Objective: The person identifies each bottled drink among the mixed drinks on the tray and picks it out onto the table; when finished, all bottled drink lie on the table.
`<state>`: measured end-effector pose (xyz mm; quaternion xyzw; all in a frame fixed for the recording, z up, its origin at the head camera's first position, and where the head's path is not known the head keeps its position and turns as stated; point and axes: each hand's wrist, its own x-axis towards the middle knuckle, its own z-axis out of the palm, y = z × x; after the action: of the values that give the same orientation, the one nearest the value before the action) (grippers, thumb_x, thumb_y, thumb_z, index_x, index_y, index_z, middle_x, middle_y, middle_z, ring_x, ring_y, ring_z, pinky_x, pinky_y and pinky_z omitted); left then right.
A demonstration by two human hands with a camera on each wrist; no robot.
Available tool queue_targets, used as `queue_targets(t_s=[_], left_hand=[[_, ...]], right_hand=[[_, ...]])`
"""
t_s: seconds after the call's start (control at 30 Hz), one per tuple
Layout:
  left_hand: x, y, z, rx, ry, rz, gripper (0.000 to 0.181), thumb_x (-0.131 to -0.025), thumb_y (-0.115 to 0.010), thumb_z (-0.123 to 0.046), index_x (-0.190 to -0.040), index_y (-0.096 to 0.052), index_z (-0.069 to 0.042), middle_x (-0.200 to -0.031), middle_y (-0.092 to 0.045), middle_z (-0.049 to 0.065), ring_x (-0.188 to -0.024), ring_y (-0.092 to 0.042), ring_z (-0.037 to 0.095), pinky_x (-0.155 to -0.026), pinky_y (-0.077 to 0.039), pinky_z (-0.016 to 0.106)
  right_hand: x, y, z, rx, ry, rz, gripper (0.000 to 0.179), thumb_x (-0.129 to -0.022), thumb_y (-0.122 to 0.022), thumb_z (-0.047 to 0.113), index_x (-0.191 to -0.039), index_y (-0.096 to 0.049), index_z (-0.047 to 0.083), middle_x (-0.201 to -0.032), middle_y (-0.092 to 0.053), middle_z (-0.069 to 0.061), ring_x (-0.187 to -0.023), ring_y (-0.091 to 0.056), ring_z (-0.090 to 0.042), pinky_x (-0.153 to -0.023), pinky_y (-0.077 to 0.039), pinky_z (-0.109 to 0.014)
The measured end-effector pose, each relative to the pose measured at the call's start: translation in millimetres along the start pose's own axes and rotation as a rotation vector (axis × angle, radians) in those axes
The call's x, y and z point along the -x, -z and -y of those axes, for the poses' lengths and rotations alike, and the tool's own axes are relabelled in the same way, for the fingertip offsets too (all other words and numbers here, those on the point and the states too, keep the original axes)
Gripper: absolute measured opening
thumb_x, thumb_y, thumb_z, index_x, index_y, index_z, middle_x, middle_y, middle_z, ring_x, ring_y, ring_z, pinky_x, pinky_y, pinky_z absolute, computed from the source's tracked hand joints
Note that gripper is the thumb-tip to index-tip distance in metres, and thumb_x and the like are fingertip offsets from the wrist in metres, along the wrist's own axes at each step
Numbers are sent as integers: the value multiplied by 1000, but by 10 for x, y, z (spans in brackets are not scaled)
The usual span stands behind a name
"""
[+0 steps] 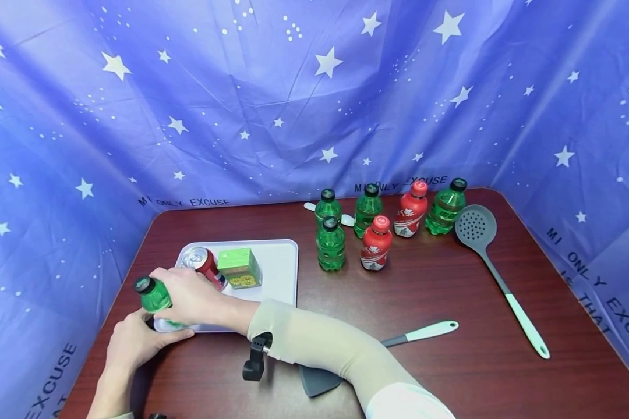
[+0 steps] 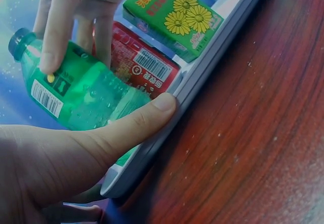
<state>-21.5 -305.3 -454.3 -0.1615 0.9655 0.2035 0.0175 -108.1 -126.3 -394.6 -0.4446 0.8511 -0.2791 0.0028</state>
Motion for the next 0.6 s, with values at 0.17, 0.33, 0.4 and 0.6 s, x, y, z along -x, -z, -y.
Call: queue_targets(t_s=[0.17, 0.33, 0.4, 0.6], left_hand=[[-4, -3, -1, -4, -8, 1, 108, -52, -92, -80, -123, -67, -3, -114, -74, 34, -102, -71, 57, -72, -56, 64], [-7, -11, -3, 2, -1, 1, 108, -51, -92, -82, -122, -67, -5, -112, -75, 32, -100, -71, 55, -72, -56, 62], [0, -8, -2, 0, -1, 2, 110, -51, -91, -82, -125, -67, -5, -118, -74, 32, -103, -70, 55, -74, -56, 63], [-2, 15, -2, -19, -22, 28, 125, -55, -91, -81, -152, -57, -10, -150, -54, 37, -125, -58, 64, -89, -53, 70]], right_hand=[[45, 76, 17, 0, 13, 2, 59, -87, -88, 42, -137, -62, 22, -120, -75, 10, -102, -66, 1, -80, -47, -10], [113, 262, 45, -31, 13, -13, 61, -86, -89, 42, -138, -63, 24, -123, -73, 13, -107, -65, 3, -84, -46, -8], [149, 358, 51, -42, 16, -24, 61, -85, -89, 43, -137, -64, 25, -123, -73, 15, -108, -64, 3, -88, -45, -9], [319, 674, -20, -76, 31, -84, 61, -80, -93, 44, -132, -68, 23, -114, -74, 15, -98, -64, 4, -85, -46, -9]])
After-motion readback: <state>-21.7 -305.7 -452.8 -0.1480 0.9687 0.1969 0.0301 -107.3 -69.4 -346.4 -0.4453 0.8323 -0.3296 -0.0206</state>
